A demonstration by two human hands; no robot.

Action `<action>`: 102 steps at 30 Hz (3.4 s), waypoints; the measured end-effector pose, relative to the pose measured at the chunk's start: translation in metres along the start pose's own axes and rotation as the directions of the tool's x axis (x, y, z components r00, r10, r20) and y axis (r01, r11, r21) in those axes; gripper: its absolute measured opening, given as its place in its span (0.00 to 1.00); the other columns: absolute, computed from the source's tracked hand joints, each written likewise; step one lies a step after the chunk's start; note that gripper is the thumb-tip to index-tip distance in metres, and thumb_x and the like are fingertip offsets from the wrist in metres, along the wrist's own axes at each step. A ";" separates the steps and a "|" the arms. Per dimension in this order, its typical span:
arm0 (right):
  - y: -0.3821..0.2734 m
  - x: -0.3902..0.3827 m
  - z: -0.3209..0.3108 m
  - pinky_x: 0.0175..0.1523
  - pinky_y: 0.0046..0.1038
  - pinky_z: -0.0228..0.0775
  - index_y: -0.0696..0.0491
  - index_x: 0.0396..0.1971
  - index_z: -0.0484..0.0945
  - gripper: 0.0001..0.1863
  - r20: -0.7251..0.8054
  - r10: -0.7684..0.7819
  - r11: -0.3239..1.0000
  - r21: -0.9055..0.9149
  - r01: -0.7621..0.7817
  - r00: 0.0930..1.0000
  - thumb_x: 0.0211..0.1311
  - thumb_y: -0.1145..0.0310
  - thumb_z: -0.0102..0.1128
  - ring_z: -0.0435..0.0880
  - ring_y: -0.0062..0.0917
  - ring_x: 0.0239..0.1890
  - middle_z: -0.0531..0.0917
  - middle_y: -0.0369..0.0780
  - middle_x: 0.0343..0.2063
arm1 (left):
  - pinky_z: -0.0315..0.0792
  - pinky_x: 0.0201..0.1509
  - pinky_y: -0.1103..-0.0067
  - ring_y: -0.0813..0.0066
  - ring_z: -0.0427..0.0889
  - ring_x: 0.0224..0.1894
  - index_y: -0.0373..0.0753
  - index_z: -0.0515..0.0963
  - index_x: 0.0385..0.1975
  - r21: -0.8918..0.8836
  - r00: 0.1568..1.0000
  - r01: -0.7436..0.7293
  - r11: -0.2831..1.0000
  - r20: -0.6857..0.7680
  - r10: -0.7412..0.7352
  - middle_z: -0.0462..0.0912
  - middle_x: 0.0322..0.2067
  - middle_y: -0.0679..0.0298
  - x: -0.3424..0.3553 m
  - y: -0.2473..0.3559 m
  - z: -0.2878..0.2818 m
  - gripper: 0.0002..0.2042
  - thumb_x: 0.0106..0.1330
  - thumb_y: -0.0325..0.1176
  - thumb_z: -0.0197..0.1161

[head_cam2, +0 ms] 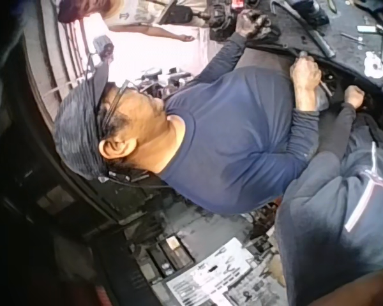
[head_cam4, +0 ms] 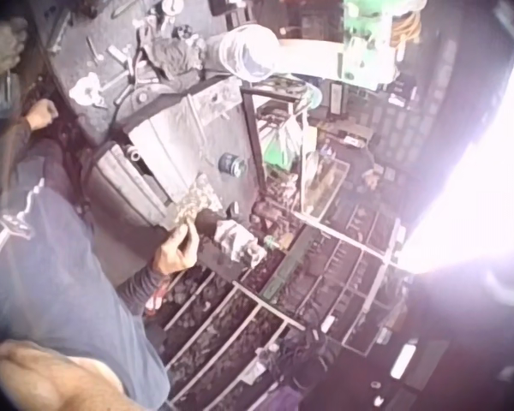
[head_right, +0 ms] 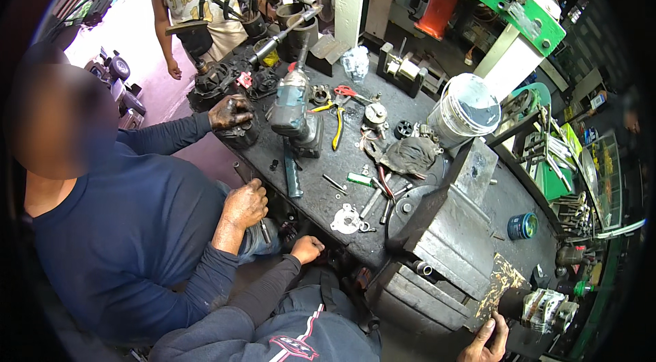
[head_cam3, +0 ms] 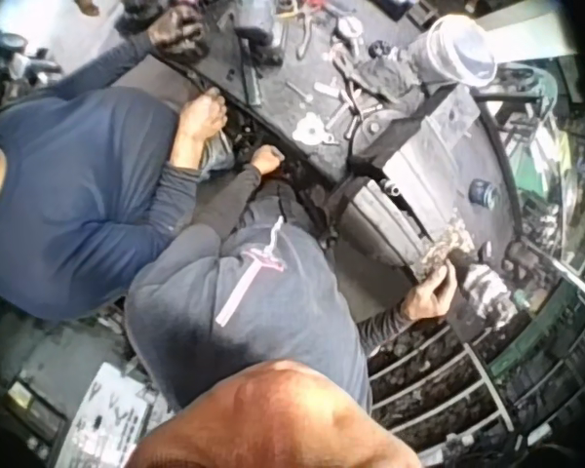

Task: The person is repairing mechanical parts in a workshop. They use a hammer and a red tool to work on a mechanical component, while another person assists by holding parts and providing tools.

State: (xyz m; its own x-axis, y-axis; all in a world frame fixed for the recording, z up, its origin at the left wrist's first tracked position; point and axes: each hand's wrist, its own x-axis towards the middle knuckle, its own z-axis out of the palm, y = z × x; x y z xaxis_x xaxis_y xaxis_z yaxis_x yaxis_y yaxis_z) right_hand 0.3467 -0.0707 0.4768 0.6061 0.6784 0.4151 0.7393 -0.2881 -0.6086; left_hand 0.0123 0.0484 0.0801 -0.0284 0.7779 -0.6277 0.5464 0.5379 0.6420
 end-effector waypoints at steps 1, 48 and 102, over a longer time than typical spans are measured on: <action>0.000 0.000 -0.001 0.46 0.28 0.79 0.63 0.42 0.86 0.09 -0.003 -0.023 1.000 -0.010 0.023 1.000 0.70 0.73 0.64 0.87 0.29 0.38 0.89 0.46 0.37 | 0.79 0.45 0.72 0.66 0.89 0.35 0.35 0.88 0.39 0.021 1.000 0.012 1.000 0.002 -0.012 0.89 0.29 0.57 0.000 0.002 -0.003 0.12 0.65 0.38 0.70; 0.098 -0.097 -0.047 0.40 0.25 0.77 0.58 0.38 0.87 0.07 0.054 0.106 0.986 0.121 -0.112 0.993 0.65 0.73 0.64 0.86 0.25 0.30 0.88 0.40 0.29 | 0.65 0.38 0.88 0.90 0.70 0.34 0.32 0.79 0.49 -0.293 0.619 -0.785 0.546 -0.345 0.705 0.77 0.33 0.75 -0.143 0.259 -0.103 0.08 0.73 0.23 0.59; 0.378 0.038 -0.183 0.51 0.37 0.79 0.54 0.42 0.86 0.09 0.640 0.120 0.987 0.006 -0.161 0.759 0.66 0.67 0.63 0.88 0.44 0.45 0.88 0.48 0.40 | 0.71 0.59 0.61 0.59 0.79 0.58 0.42 0.84 0.46 0.737 0.593 -0.462 0.494 -0.158 0.790 0.85 0.48 0.58 0.096 0.505 0.357 0.13 0.66 0.30 0.57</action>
State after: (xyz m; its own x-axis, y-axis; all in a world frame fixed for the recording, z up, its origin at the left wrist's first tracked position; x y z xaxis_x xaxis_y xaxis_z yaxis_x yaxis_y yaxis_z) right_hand 0.7027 -0.2778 0.3863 0.3607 0.9129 -0.1912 0.6305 -0.3898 -0.6712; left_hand 0.5844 0.2789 0.1872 0.2823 0.9373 0.2043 0.8997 -0.3326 0.2827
